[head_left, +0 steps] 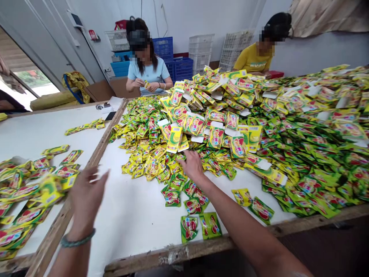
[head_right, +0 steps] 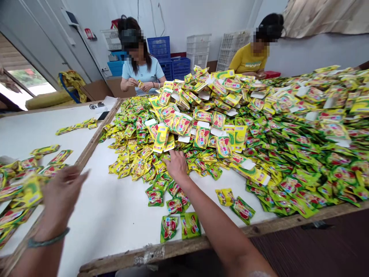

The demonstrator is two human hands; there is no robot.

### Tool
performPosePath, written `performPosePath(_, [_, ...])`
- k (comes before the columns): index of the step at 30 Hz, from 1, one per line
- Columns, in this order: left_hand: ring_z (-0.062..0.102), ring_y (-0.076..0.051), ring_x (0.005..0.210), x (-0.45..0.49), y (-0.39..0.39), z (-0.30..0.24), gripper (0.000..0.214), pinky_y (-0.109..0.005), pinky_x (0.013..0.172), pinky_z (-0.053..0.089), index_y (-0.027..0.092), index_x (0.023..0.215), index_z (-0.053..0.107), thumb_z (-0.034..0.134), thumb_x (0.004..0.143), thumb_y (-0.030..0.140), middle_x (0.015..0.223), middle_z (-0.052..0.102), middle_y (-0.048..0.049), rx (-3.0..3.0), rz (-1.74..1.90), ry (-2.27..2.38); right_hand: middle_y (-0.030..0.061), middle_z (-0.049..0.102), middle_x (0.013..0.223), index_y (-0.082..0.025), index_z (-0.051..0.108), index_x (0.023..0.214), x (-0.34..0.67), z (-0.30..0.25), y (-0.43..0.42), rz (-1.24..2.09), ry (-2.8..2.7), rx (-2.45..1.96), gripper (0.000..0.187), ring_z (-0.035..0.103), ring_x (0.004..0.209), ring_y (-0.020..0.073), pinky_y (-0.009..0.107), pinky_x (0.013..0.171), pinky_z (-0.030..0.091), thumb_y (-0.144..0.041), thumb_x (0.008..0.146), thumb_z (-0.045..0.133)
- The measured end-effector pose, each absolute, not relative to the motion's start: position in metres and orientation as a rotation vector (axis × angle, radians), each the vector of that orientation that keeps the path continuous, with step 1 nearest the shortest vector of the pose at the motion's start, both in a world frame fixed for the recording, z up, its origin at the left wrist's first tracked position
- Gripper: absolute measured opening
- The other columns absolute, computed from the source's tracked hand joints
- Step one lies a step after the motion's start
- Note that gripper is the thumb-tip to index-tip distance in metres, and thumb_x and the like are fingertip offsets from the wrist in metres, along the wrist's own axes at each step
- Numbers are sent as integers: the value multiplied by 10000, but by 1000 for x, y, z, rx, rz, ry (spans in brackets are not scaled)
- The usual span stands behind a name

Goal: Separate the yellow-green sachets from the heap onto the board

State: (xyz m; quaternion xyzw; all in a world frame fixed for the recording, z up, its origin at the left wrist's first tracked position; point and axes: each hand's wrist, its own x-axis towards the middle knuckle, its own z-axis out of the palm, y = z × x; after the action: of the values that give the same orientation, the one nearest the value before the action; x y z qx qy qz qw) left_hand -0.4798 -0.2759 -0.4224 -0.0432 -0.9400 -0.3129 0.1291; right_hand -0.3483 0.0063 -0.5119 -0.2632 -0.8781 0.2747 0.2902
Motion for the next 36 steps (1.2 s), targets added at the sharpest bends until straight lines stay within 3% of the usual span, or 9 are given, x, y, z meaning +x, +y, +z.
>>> performPosePath(3, [613,-191,726,-445,-222,-448,299,-280,641,445,203,851,656,550,751,464,830,690,-39,-606,-990,-2949,65,636,789,-210,623,918,-355,-513,1,652,-2470,-674,191,520,842,233,351,795,379,-189,729,609])
performPosePath(9, [571,-233,873,-413,-173,-487,215,-309,737,411,179,878,655,508,807,319,881,633,-94,-1332,-580,-2804,16,580,697,-209,588,800,-330,-516,-2,774,-2464,-631,57,517,704,176,293,694,389,-205,745,572])
performPosePath(13, [563,-222,874,-414,-175,-487,221,-314,771,400,176,868,638,423,832,214,875,631,-92,-1279,-610,-2745,24,570,766,-209,535,844,-317,-516,-5,920,-2321,-620,76,519,688,164,268,639,388,-255,794,500])
performPosePath(20, [560,-288,865,-406,-129,-482,342,-359,744,397,116,846,631,544,771,438,871,613,-163,-1035,-434,-2896,5,584,757,-223,532,987,-316,-518,-3,1097,-2244,-710,217,524,654,160,270,623,389,-249,787,451])
performPosePath(25, [566,-290,936,-411,-106,-490,229,-334,753,399,123,864,632,654,686,265,953,614,-167,-1179,-451,-2932,-24,554,656,-237,563,952,-315,-525,7,1278,-2184,-729,217,496,595,150,260,577,385,-256,749,488])
performPosePath(28, [607,-268,835,-416,-116,-488,111,-323,705,415,162,758,625,613,719,265,767,646,-96,-1126,-815,-2940,-45,519,600,-231,543,942,-314,-521,10,1540,-2014,-733,220,465,531,134,240,513,365,-285,730,522])
performPosePath(30, [625,-234,732,-416,-127,-486,134,-301,659,438,176,699,603,612,728,307,646,631,-45,-981,-1322,-2962,-59,497,578,-227,522,924,-313,-515,8,1753,-1867,-696,220,445,498,118,227,488,352,-310,722,552])
performPosePath(33, [639,-172,654,-408,-140,-487,216,-261,632,488,173,783,577,703,653,289,683,651,-7,-655,-2314,-2794,-59,499,582,-214,504,857,-312,-507,0,1986,-1620,-615,235,456,503,102,218,495,362,-371,713,603])
performPosePath(36, [661,-151,669,-397,-147,-488,309,-252,652,523,168,871,549,732,632,240,776,669,-17,-408,-2919,-2504,-57,509,580,-203,510,773,-314,-507,-9,2043,-1553,-580,285,467,509,97,222,508,383,-407,660,675])
